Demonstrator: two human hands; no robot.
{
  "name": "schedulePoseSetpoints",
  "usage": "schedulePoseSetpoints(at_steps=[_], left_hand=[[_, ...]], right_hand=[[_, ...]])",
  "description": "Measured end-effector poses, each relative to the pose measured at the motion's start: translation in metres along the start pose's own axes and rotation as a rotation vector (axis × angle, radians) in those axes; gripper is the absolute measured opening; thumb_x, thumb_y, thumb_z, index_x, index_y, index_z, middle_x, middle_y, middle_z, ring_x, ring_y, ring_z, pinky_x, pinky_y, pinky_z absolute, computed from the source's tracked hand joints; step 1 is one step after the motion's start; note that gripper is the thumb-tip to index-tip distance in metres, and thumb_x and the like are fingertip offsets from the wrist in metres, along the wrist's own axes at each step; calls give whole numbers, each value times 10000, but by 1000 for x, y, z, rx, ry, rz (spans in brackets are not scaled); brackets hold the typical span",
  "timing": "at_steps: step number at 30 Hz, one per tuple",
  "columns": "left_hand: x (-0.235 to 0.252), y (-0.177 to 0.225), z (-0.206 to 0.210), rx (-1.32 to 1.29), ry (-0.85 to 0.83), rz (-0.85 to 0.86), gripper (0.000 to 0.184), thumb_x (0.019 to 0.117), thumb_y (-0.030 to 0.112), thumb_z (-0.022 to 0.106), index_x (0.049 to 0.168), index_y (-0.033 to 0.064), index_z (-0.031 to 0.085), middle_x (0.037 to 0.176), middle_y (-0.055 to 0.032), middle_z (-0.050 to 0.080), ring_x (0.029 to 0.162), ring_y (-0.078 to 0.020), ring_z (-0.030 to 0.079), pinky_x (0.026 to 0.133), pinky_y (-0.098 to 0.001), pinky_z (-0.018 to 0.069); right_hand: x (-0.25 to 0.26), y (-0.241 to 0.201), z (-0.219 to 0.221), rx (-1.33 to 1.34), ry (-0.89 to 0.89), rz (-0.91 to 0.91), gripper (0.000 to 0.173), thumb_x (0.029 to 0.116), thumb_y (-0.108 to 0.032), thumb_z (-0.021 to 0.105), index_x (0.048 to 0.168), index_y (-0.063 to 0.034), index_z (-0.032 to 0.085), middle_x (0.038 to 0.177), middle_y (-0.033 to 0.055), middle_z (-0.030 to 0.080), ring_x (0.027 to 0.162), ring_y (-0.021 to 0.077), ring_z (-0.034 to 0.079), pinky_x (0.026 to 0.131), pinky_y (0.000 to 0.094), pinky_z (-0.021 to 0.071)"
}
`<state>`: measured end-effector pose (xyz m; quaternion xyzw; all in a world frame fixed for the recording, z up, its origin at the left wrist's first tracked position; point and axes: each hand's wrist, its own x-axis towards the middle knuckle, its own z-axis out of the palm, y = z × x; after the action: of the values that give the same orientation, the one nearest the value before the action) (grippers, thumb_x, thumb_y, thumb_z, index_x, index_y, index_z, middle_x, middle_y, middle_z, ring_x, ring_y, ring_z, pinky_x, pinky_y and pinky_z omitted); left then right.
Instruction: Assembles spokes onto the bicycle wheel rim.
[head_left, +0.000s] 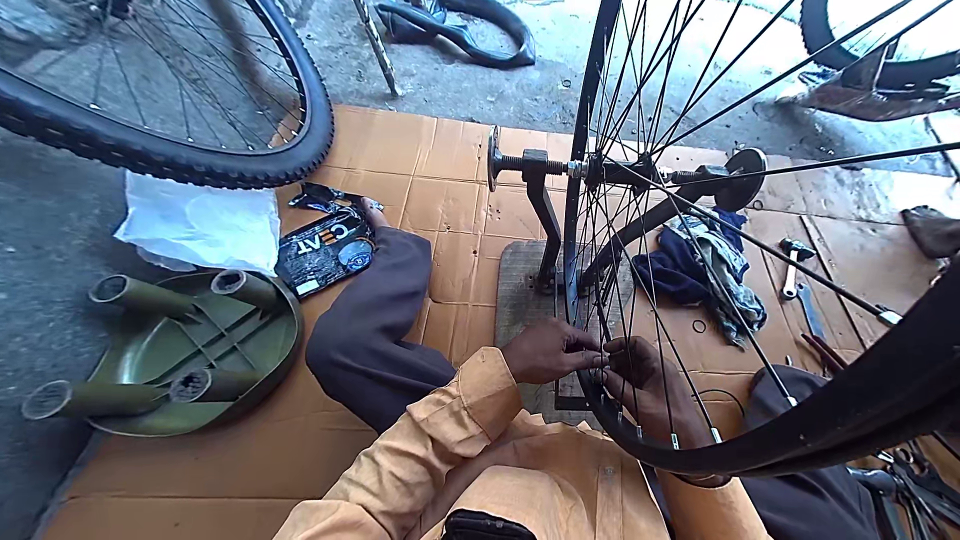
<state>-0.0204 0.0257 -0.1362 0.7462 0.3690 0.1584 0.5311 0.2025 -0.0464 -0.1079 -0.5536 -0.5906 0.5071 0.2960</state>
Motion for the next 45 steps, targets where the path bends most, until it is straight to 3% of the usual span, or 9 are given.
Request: schedulePoseSetpoints(at_steps=[5,13,22,25,28,31,36,39,45], left_hand=[[4,6,5,133,143,-126,331,950,437,715,776,156,706,631,32,584,563,-123,543,560,-380,473],[-5,-9,8,-2,372,-54,279,1017,406,626,1005,156,748,992,26,676,733,-92,596,650,-293,524],[-21,17,1,-99,394,144,220,1013,287,641,937,101,732,677,27,609,512,-74,502,463,-237,431],[-33,43,-10,-218,340,371,283,1016,298,622,905,54,713,714,33,628,591,-32,551,532,-213,483],[-43,74,-25,-450,266,642,341,1050,364,576,990,46,682,938,-16,713,847,-58,673,749,-239,582],[-42,93,-32,-516,370,820,297,1055,359,563,1058,93,696,1040,-7,737,976,-95,708,847,-275,606],[-44,69,-6,-157,713,728,357,1065,450,506,963,169,701,836,99,668,783,20,621,720,-168,529],[-51,40,22,163,685,696,471,1066,528,433,975,155,704,740,20,652,688,-69,610,670,-259,499],[-56,5,59,367,670,680,408,1002,534,585,1016,147,713,631,-5,573,587,-132,562,619,-296,479]], right_hand=[[7,31,2,-30,7,5,320,901,-67,713,1198,-165,645,936,24,712,783,144,686,680,336,592],[1,40,-5,42,12,-4,313,895,-67,741,1180,-167,659,908,34,703,725,150,670,615,312,583],[9,19,-17,67,198,-8,295,908,-161,759,1189,-140,675,973,54,724,805,173,703,702,333,613],[10,23,-29,-15,255,-47,311,890,-240,753,1177,-138,687,936,45,712,779,184,689,685,368,607],[11,12,-32,53,281,-41,294,875,-211,753,1152,-127,701,926,56,714,771,189,686,676,360,600],[13,4,-32,153,277,-36,256,894,-120,726,1144,-87,682,928,80,712,781,190,684,680,330,594],[12,7,-31,181,258,-41,270,902,-101,719,1165,-68,673,949,101,715,804,210,698,724,342,609],[10,12,-32,186,262,-15,265,901,-103,716,1160,-62,676,955,104,711,812,215,691,715,329,601],[12,17,-30,188,261,7,260,899,-124,719,1153,-79,686,947,93,724,804,209,697,708,332,600]])
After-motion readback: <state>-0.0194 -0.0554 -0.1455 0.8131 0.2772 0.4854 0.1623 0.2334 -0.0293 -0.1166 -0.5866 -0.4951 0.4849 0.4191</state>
